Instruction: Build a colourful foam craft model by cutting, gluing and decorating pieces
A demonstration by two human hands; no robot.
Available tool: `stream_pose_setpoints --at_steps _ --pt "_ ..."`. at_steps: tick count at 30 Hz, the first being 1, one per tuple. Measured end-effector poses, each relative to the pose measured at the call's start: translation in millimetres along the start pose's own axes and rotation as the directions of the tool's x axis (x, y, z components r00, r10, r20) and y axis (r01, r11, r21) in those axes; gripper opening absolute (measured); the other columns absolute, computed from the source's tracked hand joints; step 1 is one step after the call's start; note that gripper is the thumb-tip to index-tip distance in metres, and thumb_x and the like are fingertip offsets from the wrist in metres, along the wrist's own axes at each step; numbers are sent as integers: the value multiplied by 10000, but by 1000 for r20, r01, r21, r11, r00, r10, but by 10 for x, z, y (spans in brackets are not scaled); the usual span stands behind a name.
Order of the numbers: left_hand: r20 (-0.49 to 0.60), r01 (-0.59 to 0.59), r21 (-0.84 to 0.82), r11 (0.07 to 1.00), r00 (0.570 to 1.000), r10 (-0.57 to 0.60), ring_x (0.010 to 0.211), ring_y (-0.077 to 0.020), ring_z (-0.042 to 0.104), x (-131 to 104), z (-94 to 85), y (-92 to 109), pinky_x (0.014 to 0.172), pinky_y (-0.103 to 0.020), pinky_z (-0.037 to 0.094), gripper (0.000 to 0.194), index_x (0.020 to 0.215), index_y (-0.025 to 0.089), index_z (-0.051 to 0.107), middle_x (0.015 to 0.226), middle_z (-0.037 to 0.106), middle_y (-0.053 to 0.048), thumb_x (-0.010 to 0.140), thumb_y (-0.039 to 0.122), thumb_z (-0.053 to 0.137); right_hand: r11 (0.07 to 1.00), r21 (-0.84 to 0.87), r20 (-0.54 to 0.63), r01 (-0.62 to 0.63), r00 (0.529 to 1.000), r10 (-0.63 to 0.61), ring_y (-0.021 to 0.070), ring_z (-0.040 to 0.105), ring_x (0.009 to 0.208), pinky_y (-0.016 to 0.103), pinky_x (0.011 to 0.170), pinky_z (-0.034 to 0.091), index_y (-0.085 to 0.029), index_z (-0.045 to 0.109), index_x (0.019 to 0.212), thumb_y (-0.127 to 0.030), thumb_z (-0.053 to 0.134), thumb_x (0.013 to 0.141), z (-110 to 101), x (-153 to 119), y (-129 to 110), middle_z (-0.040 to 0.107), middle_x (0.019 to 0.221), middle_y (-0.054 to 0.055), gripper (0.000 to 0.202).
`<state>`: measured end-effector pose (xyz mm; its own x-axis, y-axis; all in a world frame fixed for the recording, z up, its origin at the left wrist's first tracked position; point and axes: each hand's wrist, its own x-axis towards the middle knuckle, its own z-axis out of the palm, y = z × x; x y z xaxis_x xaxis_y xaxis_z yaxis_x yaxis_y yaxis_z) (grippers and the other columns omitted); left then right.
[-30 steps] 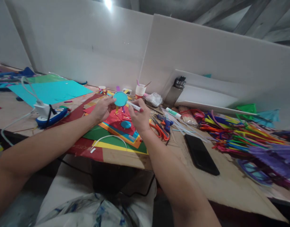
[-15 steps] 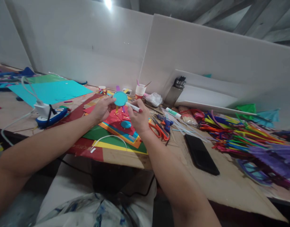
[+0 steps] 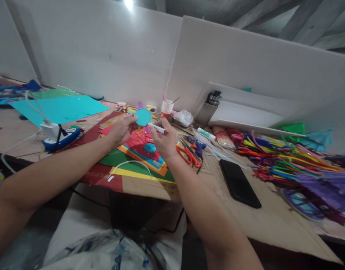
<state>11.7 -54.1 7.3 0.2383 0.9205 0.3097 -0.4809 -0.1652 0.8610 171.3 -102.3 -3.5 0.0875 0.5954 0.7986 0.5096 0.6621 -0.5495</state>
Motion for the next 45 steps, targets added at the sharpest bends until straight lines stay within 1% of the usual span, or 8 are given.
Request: stream_pose_setpoints --at_steps 12,19,23,27,31,35,40,45 --pt "28 -2 -22 1000 1000 3 601 -90 560 3 -12 -9 627 -227 446 92 749 123 622 697 631 -6 754 206 662 1000 30 4 7 1000 -8 139 548 648 292 643 428 -212 563 757 -271 626 803 15 -12 -20 609 708 -22 97" --pt "22 38 -11 999 999 -38 587 -76 541 9 -13 -15 583 -200 421 56 751 133 619 705 642 -5 772 176 648 960 258 -65 -106 990 127 147 601 693 294 656 495 -216 557 843 -338 617 825 16 31 -14 613 760 -10 137" --pt "48 100 -51 994 994 -97 599 -96 585 -5 1 -43 590 -218 457 45 783 129 629 725 668 -23 771 171 642 942 325 -61 -85 992 111 166 641 784 325 741 523 -216 556 881 -359 624 836 47 29 -13 631 818 8 165" --pt "84 121 -92 988 990 -113 594 -95 596 -8 -1 -66 599 -220 481 54 793 131 631 732 675 -25 765 168 657 921 377 -36 -94 993 116 168 656 790 334 761 530 -221 536 886 -361 615 848 70 25 -8 640 817 7 165" --pt "105 154 -51 987 983 -148 620 -99 616 -7 -12 -74 630 -223 489 117 828 128 646 758 682 -34 770 217 695 942 323 -68 -89 991 117 158 635 774 315 731 524 -224 538 892 -373 607 855 59 37 -13 629 818 3 168" --pt "144 173 -6 985 975 -170 652 -106 629 -12 -16 -99 647 -225 484 223 869 126 680 792 693 -45 738 284 767 978 205 -99 -31 994 52 157 614 783 310 737 509 -217 569 900 -380 626 858 42 39 -11 626 851 14 178" --pt "235 149 26 989 960 -151 676 -114 630 -3 -34 -161 652 -229 482 367 946 134 702 844 697 -55 720 409 792 995 101 -86 -6 996 15 161 588 728 308 689 495 -219 577 865 -365 632 861 44 25 -11 627 806 21 156" --pt "251 140 37 989 957 -145 733 -132 644 -2 -34 -175 701 -245 493 429 1001 140 710 854 700 -61 713 446 794 998 59 -88 9 996 -4 149 581 709 305 698 493 -216 574 873 -333 625 867 39 21 -38 629 799 11 128"
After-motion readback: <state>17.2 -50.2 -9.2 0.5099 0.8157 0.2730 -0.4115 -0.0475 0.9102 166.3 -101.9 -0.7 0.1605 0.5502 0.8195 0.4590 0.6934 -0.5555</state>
